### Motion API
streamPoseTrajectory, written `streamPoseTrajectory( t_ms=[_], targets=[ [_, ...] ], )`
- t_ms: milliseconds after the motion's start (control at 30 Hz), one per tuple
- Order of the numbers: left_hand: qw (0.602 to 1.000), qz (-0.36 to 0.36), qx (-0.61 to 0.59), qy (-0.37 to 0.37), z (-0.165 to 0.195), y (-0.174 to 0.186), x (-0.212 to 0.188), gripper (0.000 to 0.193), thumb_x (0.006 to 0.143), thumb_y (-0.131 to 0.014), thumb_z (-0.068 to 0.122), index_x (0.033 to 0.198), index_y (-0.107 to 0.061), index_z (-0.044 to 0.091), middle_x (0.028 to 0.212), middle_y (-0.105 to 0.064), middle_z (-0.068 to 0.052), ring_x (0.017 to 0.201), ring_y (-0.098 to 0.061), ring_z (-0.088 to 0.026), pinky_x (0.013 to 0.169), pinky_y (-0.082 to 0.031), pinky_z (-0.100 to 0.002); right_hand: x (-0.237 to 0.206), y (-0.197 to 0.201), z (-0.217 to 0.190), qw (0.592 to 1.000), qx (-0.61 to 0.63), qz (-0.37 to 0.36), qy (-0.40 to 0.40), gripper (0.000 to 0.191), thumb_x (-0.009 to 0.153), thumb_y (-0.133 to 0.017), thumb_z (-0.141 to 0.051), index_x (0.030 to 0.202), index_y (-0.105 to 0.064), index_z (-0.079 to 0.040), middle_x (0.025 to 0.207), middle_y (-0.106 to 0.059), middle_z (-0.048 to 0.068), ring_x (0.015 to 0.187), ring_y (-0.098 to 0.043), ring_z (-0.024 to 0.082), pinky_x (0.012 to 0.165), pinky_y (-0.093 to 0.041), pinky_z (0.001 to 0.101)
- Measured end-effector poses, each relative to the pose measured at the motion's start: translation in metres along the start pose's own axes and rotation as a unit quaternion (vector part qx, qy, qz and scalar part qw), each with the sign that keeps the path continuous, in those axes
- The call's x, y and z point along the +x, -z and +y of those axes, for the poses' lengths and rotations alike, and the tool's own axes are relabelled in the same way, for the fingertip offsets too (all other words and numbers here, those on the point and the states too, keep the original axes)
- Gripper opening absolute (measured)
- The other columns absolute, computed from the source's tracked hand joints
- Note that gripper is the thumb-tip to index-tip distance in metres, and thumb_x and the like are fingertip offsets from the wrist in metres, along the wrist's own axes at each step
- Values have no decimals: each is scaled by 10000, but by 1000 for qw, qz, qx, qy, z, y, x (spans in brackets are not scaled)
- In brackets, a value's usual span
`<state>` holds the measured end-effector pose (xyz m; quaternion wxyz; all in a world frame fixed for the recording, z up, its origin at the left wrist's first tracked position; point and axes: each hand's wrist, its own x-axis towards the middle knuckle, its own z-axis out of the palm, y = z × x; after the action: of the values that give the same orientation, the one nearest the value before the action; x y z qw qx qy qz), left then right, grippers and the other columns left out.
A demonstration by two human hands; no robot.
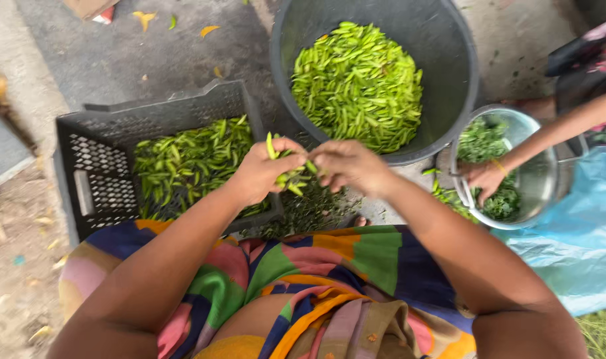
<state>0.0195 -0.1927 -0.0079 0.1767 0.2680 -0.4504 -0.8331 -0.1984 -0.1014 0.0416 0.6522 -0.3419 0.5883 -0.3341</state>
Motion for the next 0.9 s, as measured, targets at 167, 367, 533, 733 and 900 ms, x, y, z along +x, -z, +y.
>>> streamPoseTrajectory(
  t_ms=[167,367,533,733,900],
  targets=[
    [999,1,27,17,-4,-9,-3,124,944,-693,207,999,-698,96,717,-603,22,528,-481,-68,411,-310,-243,5,-9,21,998,-44,-20,45,201,935,-719,-177,1075,-702,-34,896,-705,46,727,-703,128,579,-560,264],
    [987,-43,-102,118,-6,-12,0,120,903,-689,156,1004,-693,91,786,-625,18,577,-559,-102,420,-341,-239,-5,1,15,832,-440,94,324,163,916,-790,-176,912,-651,-91,834,-663,25,768,-682,142,710,-541,288],
    [986,-54,-90,126,-11,-17,1,184,885,-731,145,1049,-705,66,901,-675,-55,715,-668,-156,610,-586,-327,-20,23,-15,994,-106,-4,26,80,956,-667,-164,1013,-701,-119,863,-702,3,785,-668,104,625,-504,252],
    [991,-61,86,76,-7,-24,9,211,893,-765,224,1052,-768,84,742,-646,17,530,-506,-70,418,-364,-228,-13,5,-19,992,86,5,94,132,940,-686,-134,1031,-709,-41,818,-716,51,682,-646,101,545,-451,233],
    [989,-70,124,36,-26,-26,14,173,867,-771,210,987,-749,87,762,-679,47,538,-530,-52,427,-392,-230,-2,-19,-1,987,-83,62,119,123,884,-735,-99,992,-756,-43,799,-719,-12,655,-607,34,566,-497,210]
  ],
)
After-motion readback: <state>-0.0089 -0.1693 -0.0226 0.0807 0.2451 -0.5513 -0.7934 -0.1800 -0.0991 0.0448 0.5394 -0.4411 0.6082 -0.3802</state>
